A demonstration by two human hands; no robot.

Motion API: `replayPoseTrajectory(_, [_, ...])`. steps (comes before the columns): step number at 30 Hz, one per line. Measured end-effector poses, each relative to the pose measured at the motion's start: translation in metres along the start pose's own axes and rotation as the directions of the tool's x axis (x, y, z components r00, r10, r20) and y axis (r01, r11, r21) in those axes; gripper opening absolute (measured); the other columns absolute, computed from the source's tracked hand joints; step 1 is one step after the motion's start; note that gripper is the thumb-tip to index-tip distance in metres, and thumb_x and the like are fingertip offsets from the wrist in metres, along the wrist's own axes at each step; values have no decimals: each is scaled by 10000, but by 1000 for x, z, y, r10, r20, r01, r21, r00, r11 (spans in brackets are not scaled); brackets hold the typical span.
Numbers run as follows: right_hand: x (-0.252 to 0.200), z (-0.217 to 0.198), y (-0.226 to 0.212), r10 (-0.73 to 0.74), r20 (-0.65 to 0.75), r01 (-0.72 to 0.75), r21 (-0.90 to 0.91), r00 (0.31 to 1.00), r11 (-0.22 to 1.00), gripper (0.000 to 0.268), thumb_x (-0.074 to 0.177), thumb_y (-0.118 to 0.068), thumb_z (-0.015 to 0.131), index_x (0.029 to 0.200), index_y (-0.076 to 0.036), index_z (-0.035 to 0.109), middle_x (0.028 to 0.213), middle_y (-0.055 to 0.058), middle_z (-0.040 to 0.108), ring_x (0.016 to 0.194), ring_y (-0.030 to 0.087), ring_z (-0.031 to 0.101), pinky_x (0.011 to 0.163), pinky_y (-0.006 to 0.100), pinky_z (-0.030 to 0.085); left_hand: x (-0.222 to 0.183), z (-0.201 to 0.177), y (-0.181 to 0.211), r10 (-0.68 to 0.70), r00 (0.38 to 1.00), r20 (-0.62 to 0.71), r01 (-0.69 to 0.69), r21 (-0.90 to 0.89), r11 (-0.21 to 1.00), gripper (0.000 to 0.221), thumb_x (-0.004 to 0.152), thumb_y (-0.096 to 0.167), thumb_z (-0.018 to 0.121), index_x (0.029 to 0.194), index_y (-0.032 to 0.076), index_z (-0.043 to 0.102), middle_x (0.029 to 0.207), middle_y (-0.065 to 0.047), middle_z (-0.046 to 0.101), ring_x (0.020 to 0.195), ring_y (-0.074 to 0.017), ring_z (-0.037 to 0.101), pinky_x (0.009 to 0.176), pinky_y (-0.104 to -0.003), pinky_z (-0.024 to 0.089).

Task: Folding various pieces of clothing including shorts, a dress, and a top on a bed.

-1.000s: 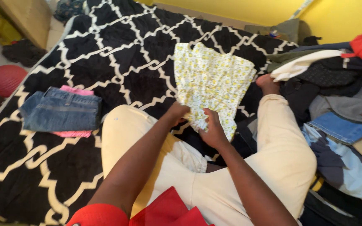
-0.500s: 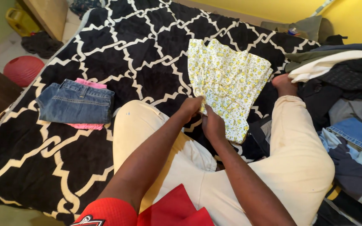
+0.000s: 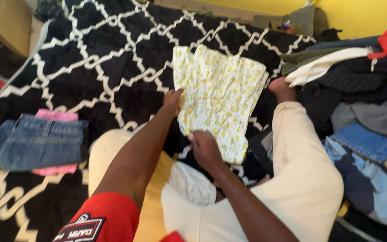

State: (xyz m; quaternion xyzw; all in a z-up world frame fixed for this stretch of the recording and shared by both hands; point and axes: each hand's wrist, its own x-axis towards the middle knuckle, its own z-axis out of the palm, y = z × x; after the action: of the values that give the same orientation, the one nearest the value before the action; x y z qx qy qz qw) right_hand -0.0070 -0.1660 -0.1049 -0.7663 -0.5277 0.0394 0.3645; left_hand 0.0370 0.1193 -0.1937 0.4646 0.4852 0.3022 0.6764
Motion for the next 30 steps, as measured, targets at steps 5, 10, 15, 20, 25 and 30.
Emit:
replayPoseTrajectory(5, [9, -8, 7, 103, 74, -116, 212, 992, 970, 281, 1017, -278, 578, 1174, -96, 721, 976, 204, 717, 1024, 438, 680, 879, 507, 566, -21, 11, 66, 149, 988, 38, -145, -85, 986, 831, 906, 102, 755, 1608, 127, 312, 1591, -312, 286, 1430, -447, 420, 1144, -546, 401])
replayPoseTrajectory(10, [10, -16, 16, 106, 129, -143, 333, 986, 932, 245, 1013, -159, 567, 1160, -13, 696, 887, 224, 694, 855, 400, 709, 773, 475, 570, 82, 30, 63, 184, 969, 167, -172, -86, 981, 740, 907, -19, 671, 1570, 155, 391, 1358, -217, 375, 1177, -325, 543, 985, -405, 496])
replayPoseTrajectory(15, [0, -41, 15, 212, 129, -247, 432, 969, 868, 120, 987, -128, 585, 963, -47, 669, 587, 75, 532, 464, 205, 565, 516, 368, 466, 83, 117, 102, 169, 981, 95, -147, -206, 967, 625, 835, 18, 722, 1439, 88, 580, 1077, -186, 629, 868, -197, 639, 814, -244, 488])
replayPoseTrajectory(20, [-24, -86, 8, 718, 129, -683, 459, 684, 568, 436, 835, -182, 556, 1241, -65, 667, 769, 220, 681, 776, 291, 719, 655, 496, 506, -16, 223, 131, 356, 689, 632, -419, -54, 907, 646, 828, 30, 729, 1424, 256, 619, 1343, -158, 550, 906, -255, 711, 690, -344, 679])
replayPoseTrajectory(25, [-34, -154, -8, 856, 303, -868, 410, 419, 281, 449, 953, -97, 466, 1381, -108, 600, 1145, 148, 741, 933, 245, 766, 729, 319, 603, -109, 236, 133, 208, 491, 846, -601, 156, 784, 643, 945, 96, 592, 1543, 237, 403, 1648, -186, 311, 1468, -402, 386, 1106, -532, 453])
replayPoseTrajectory(30, [-70, -113, 112, 805, 268, -848, 201, 529, 490, 441, 787, -180, 711, 1166, 45, 681, 814, 255, 737, 684, 319, 781, 537, 385, 692, -83, 192, 72, 358, 652, 669, -668, 282, 689, 464, 950, 189, 672, 1398, 299, 627, 1410, -93, 617, 1371, -279, 552, 1160, -443, 434])
